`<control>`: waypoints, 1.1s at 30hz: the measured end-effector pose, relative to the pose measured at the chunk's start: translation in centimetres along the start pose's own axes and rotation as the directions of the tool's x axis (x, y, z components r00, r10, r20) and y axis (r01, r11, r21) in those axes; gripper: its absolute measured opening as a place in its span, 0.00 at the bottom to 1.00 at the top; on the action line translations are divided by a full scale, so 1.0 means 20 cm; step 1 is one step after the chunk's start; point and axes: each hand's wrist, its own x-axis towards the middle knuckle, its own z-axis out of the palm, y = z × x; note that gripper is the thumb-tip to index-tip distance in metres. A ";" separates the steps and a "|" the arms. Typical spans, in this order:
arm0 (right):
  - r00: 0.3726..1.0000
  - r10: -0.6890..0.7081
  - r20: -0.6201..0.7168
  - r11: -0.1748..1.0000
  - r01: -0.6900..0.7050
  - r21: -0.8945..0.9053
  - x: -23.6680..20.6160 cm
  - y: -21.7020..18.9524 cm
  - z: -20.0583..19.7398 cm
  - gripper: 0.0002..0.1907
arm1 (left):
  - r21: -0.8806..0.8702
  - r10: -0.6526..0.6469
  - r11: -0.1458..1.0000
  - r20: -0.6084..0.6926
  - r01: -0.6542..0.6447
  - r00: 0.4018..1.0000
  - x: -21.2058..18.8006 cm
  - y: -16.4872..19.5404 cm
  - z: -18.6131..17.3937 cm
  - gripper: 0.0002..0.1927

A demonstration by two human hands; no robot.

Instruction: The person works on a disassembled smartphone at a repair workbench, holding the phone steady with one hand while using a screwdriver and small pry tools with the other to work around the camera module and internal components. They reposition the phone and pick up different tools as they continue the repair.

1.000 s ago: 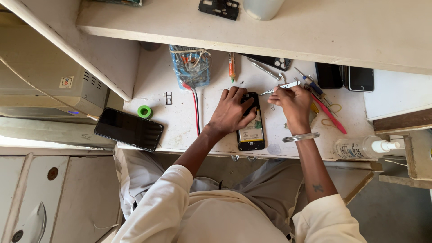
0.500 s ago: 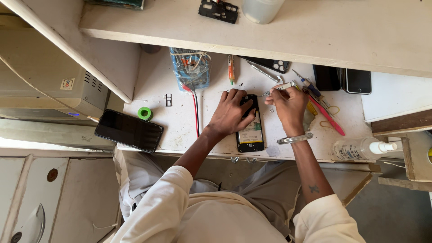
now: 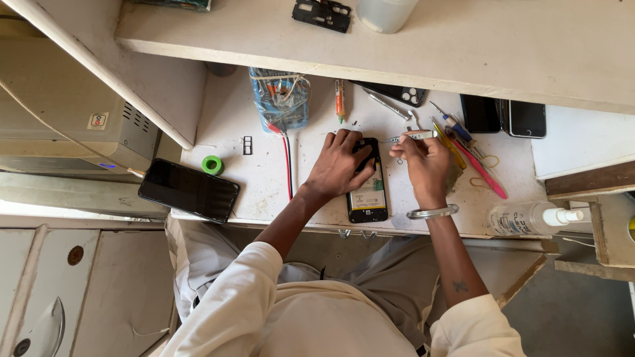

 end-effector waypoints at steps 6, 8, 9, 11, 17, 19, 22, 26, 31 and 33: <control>0.988 -0.147 0.046 0.964 0.154 -0.216 -0.08 -0.01 -0.01 0.06 | -0.003 -0.016 1.000 0.009 0.016 1.000 -0.02 0.02 0.02 0.19; 0.977 -0.202 0.072 0.946 0.214 -0.244 -0.11 -0.01 -0.01 0.06 | -0.003 -0.013 1.000 0.010 0.013 1.000 -0.02 0.02 0.03 0.19; 0.973 -0.217 0.078 0.938 0.230 -0.260 -0.12 0.00 -0.02 0.06 | 0.000 -0.012 1.000 0.009 0.012 1.000 -0.02 0.02 0.04 0.19; 0.965 -0.252 0.075 0.927 0.263 -0.268 -0.16 0.00 -0.02 0.06 | -0.017 -0.025 1.000 0.006 0.025 1.000 -0.03 0.02 0.04 0.19; 0.944 -0.326 0.053 0.914 0.329 -0.237 -0.19 0.03 0.00 0.06 | -0.050 -0.035 0.998 -0.009 0.035 0.999 -0.05 0.02 0.08 0.18; 0.943 -0.330 0.040 0.913 0.330 -0.242 -0.20 0.04 0.00 0.07 | -0.049 -0.041 0.998 -0.005 0.041 0.999 -0.05 0.02 0.10 0.18; 0.901 -0.426 0.084 0.859 0.432 -0.275 -0.21 0.04 0.01 0.06 | -0.051 -0.043 0.998 -0.005 0.042 0.999 -0.04 0.02 0.11 0.18; 0.918 -0.388 0.082 0.870 0.394 -0.296 -0.24 0.02 0.02 0.06 | -0.038 -0.037 0.999 -0.005 0.037 0.999 -0.06 0.01 0.11 0.18; 0.924 -0.374 0.081 0.876 0.381 -0.295 -0.23 0.00 0.04 0.06 | -0.038 -0.039 0.999 -0.017 0.038 0.999 -0.05 -0.01 0.10 0.18; 0.912 -0.400 0.095 0.854 0.408 -0.321 -0.23 0.00 0.05 0.06 | -0.033 -0.038 0.999 -0.012 0.038 0.999 -0.04 -0.02 0.11 0.18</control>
